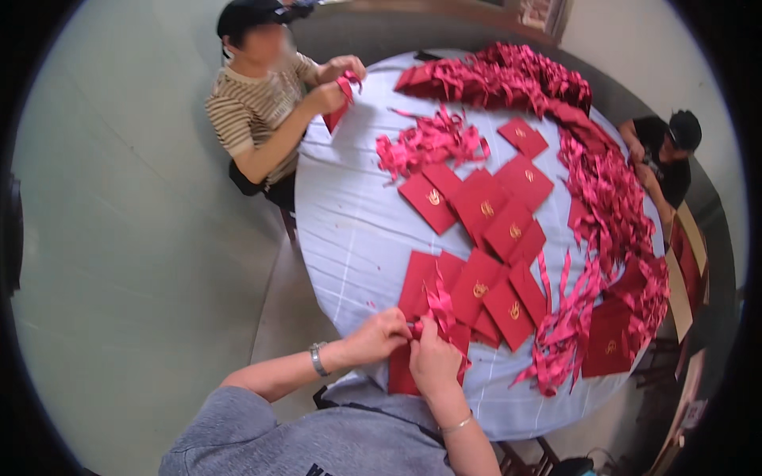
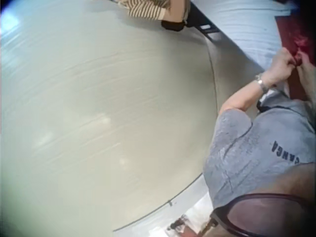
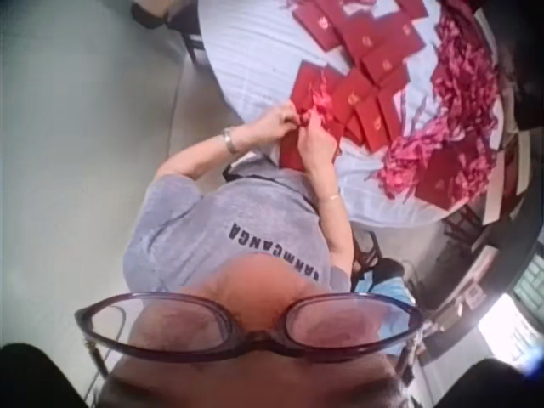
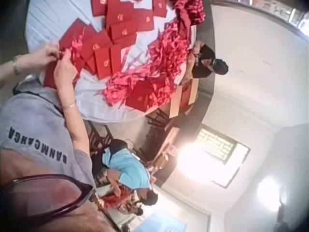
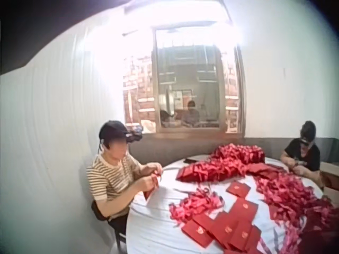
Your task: The person assembles gift bags by threading ribbon handles through paper bags by hand.
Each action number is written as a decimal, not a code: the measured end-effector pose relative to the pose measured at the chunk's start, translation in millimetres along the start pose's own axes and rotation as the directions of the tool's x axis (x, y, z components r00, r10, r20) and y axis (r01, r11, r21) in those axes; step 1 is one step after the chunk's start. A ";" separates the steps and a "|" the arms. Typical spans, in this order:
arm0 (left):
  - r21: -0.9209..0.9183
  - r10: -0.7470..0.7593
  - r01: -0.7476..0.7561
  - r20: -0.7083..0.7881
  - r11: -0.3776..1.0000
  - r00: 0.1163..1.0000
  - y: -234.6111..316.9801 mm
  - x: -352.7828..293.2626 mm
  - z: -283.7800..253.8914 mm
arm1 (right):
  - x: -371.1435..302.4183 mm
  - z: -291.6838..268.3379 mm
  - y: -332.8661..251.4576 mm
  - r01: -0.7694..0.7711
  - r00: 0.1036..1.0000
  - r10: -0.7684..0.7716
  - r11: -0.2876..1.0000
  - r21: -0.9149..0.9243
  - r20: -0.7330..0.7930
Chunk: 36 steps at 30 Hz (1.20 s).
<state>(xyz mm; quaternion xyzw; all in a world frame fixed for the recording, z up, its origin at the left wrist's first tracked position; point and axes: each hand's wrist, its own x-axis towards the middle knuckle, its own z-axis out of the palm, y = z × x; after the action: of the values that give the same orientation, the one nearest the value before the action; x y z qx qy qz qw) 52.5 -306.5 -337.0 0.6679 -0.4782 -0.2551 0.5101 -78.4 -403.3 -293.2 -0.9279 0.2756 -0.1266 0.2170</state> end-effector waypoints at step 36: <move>0.381 -0.198 -0.064 0.609 0.922 0.768 2.7 45.1 -34.6 | -36.2 -13.6 -29.2 0.398 0.877 -0.437 0.893 -0.210 -0.197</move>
<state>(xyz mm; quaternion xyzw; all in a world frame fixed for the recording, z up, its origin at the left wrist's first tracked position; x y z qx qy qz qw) 98.8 -331.9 -315.8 0.6445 -0.6377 -0.3868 0.1688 -99.4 -365.3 -271.6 -0.9579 0.1018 -0.2583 0.0733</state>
